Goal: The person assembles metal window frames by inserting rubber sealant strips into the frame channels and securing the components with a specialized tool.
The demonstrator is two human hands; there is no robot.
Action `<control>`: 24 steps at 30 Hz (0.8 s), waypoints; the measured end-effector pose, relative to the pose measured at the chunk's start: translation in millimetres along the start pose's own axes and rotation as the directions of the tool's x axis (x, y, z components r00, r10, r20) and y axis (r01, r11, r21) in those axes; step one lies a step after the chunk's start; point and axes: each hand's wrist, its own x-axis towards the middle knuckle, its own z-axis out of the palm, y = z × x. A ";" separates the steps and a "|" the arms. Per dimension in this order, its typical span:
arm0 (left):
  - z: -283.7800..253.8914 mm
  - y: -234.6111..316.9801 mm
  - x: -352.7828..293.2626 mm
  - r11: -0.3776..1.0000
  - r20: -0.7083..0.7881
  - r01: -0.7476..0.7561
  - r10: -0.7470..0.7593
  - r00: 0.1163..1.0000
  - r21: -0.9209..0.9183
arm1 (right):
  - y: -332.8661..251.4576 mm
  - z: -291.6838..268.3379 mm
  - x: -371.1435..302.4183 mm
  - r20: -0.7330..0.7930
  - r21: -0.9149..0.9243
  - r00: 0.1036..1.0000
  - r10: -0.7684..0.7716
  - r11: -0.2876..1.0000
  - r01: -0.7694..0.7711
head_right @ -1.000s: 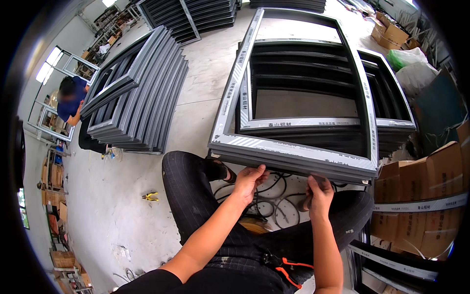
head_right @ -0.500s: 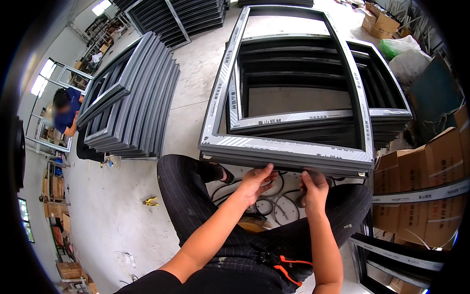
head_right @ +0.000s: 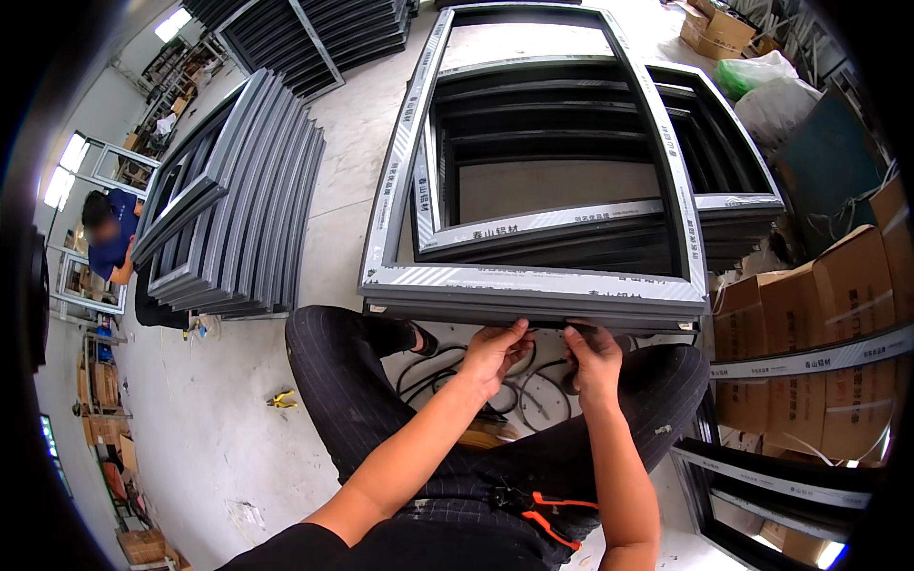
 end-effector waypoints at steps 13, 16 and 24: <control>15.0 0.6 -1.5 0.998 -0.002 0.044 -0.044 0.999 0.034 | -10.9 -19.0 -1.7 -0.102 0.048 0.990 -0.100 0.993 0.105; 21.4 5.4 -3.9 0.992 0.027 0.092 -0.094 0.995 0.082 | -13.5 -42.3 -2.7 -0.219 0.055 0.954 -0.207 0.973 0.224; 29.4 -10.2 4.5 0.998 0.056 0.048 -0.050 0.997 0.045 | 1.8 -45.9 4.5 -0.109 0.138 0.991 0.080 0.988 -0.065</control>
